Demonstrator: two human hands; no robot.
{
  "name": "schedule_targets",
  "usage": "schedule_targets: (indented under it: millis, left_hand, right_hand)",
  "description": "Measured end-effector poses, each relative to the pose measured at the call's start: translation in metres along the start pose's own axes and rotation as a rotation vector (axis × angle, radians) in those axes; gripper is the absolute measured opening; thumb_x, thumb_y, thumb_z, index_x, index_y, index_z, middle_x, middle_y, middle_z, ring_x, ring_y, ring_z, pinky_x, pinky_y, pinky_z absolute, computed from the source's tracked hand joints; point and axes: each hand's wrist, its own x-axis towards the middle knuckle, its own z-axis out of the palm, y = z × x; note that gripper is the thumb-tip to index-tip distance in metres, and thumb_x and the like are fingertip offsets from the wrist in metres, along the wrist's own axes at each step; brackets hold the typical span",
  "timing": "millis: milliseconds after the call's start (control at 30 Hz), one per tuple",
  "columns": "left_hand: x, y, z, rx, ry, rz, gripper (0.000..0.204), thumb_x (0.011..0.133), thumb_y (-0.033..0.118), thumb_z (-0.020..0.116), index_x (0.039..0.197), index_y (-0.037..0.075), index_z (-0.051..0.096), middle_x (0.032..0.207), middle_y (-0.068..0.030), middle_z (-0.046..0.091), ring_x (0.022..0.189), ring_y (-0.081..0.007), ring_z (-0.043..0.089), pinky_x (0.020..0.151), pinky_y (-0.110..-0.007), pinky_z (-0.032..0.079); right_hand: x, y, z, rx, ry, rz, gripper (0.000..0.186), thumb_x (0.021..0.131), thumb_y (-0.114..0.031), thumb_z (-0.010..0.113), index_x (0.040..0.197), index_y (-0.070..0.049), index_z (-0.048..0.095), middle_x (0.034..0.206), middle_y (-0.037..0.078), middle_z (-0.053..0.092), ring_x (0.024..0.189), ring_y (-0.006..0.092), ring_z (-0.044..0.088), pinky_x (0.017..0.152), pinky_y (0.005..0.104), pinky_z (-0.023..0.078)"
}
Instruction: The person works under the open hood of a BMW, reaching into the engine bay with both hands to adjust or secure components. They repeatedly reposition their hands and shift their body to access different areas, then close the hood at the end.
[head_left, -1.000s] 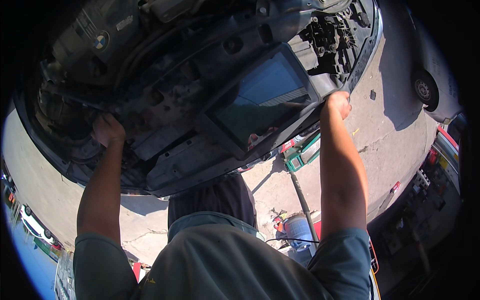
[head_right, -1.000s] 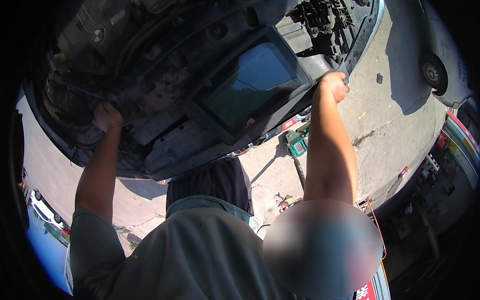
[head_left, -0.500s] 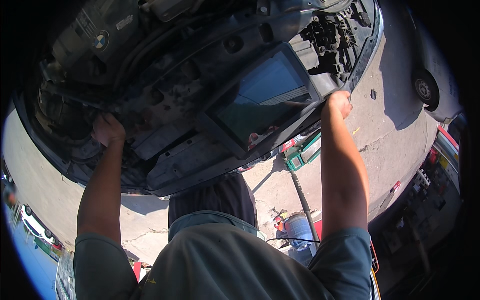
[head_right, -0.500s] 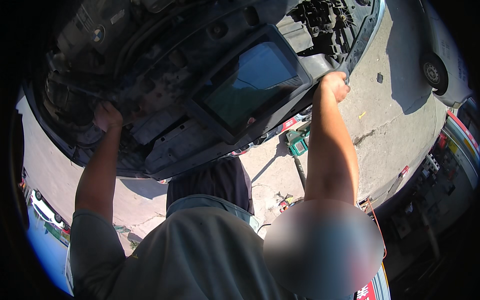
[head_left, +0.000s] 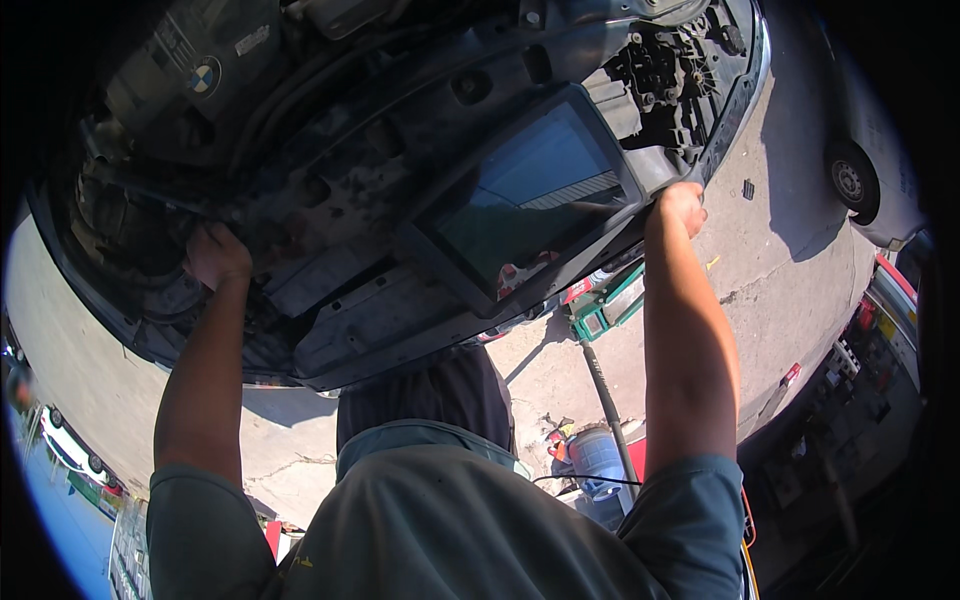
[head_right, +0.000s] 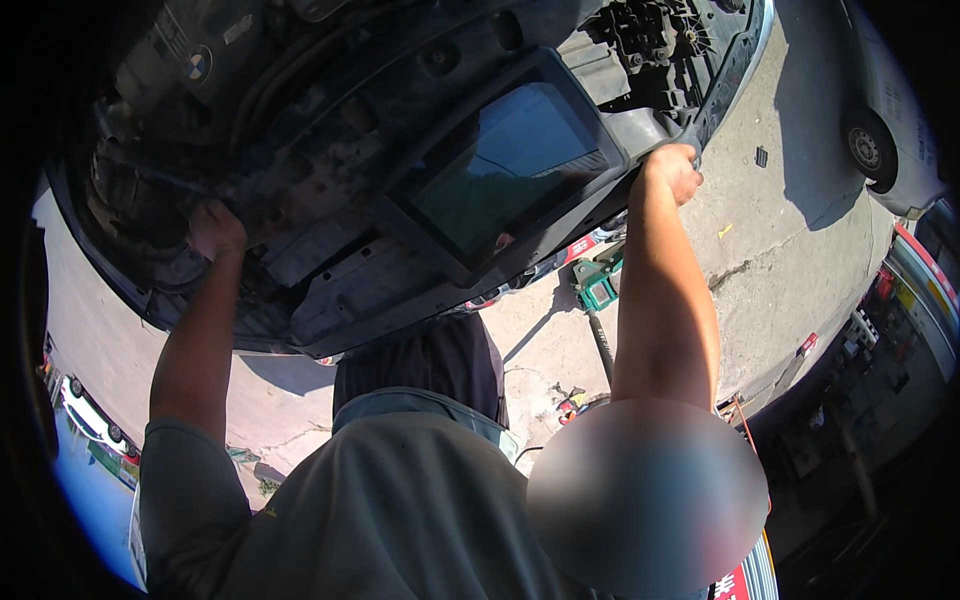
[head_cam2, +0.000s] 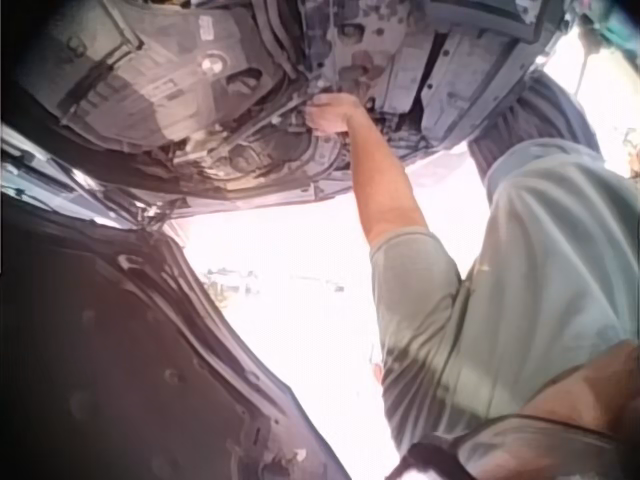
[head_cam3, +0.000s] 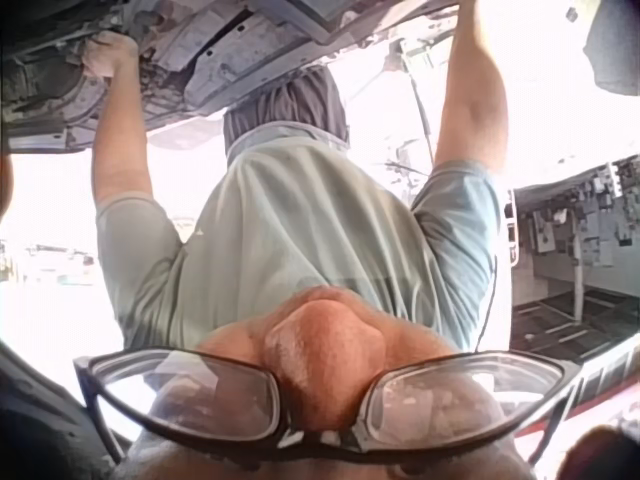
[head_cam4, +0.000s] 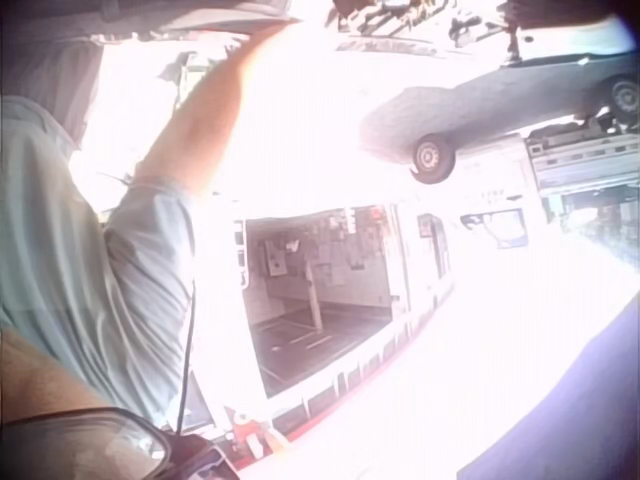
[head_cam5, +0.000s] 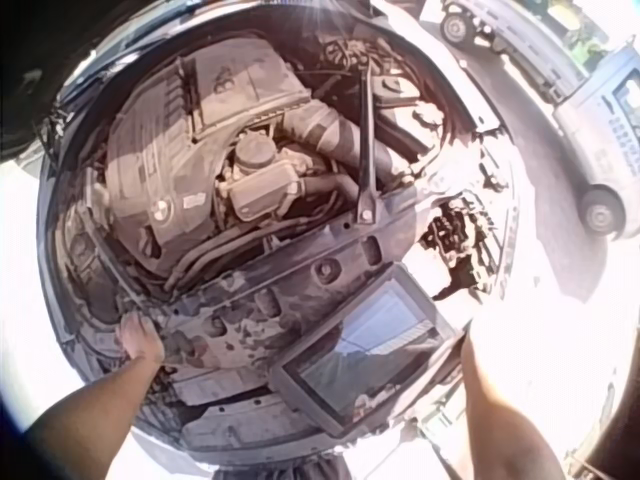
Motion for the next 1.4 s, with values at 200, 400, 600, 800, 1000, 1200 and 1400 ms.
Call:
schedule_targets:
  millis: [200,400,600,800,1000,1200,1400]
  left_hand:
    - [0.0,-0.002,0.004,0.008,0.028,0.016,0.05,0.097,0.043,0.038,0.113,0.007,0.068,0.119,-0.0194,0.068,0.113,-0.04,0.061,0.097,-0.058,0.04]
    - [0.0,-0.001,0.002,0.01,0.027,0.015,0.049,0.098,0.043,0.038,0.112,0.006,0.068,0.119,-0.0187,0.069,0.114,-0.0395,0.061,0.097,-0.057,0.04]
    - [0.0,0.0,0.002,-0.017,0.005,-0.008,0.051,0.099,0.045,0.037,0.113,0.008,0.068,0.121,-0.0182,0.068,0.115,-0.0388,0.061,0.098,-0.058,0.039]
    - [0.001,-0.002,0.005,-0.006,0.015,-0.002,0.051,0.099,0.045,0.037,0.119,0.009,0.068,0.123,-0.0174,0.068,0.117,-0.0384,0.061,0.1,-0.058,0.039]
    - [0.001,-0.002,0.005,0.008,-0.005,-0.002,0.052,0.099,0.045,0.037,0.123,0.01,0.067,0.125,-0.0175,0.068,0.119,-0.0377,0.061,0.1,-0.058,0.039]
    - [0.0,-0.002,0.007,0.011,0.024,0.009,0.054,0.099,0.046,0.037,0.125,0.009,0.067,0.127,-0.0173,0.068,0.119,-0.0375,0.061,0.1,-0.058,0.04]
    - [0.004,-0.012,0.012,0.072,-0.032,-0.01,0.054,0.098,0.046,0.038,0.124,0.008,0.067,0.127,-0.0185,0.068,0.12,-0.038,0.06,0.102,-0.057,0.04]
  right_hand:
    - [-0.003,-0.001,-0.003,0.001,-0.008,0.002,0.067,0.092,-0.044,0.042,0.128,0.01,0.059,0.127,0.032,0.066,0.121,0.0443,0.065,0.105,0.0529,0.049]
    - [0.002,0.0,0.0,-0.003,-0.004,-0.002,0.068,0.092,-0.045,0.042,0.128,0.01,0.06,0.126,0.033,0.066,0.12,0.0445,0.065,0.105,0.0528,0.049]
    - [0.005,0.002,0.003,-0.007,0.014,-0.007,0.067,0.092,-0.044,0.043,0.126,0.01,0.06,0.124,0.032,0.067,0.119,0.0445,0.065,0.104,0.0525,0.05]
    - [0.003,0.001,0.003,0.007,0.026,0.007,0.066,0.091,-0.044,0.043,0.125,0.01,0.061,0.125,0.032,0.067,0.119,0.0445,0.065,0.105,0.0526,0.05]
    - [0.0,0.0,0.0,0.007,0.013,0.01,0.067,0.092,-0.044,0.042,0.126,0.011,0.06,0.125,0.033,0.066,0.12,0.0448,0.065,0.105,0.0526,0.05]
    - [0.003,0.0,0.001,-0.003,0.011,0.012,0.067,0.092,-0.044,0.042,0.127,0.011,0.06,0.126,0.032,0.066,0.119,0.0446,0.065,0.105,0.0524,0.05]
    - [-0.003,-0.003,-0.002,0.004,-0.004,0.025,0.066,0.092,-0.043,0.043,0.127,0.01,0.06,0.127,0.032,0.066,0.12,0.0449,0.065,0.105,0.052,0.05]
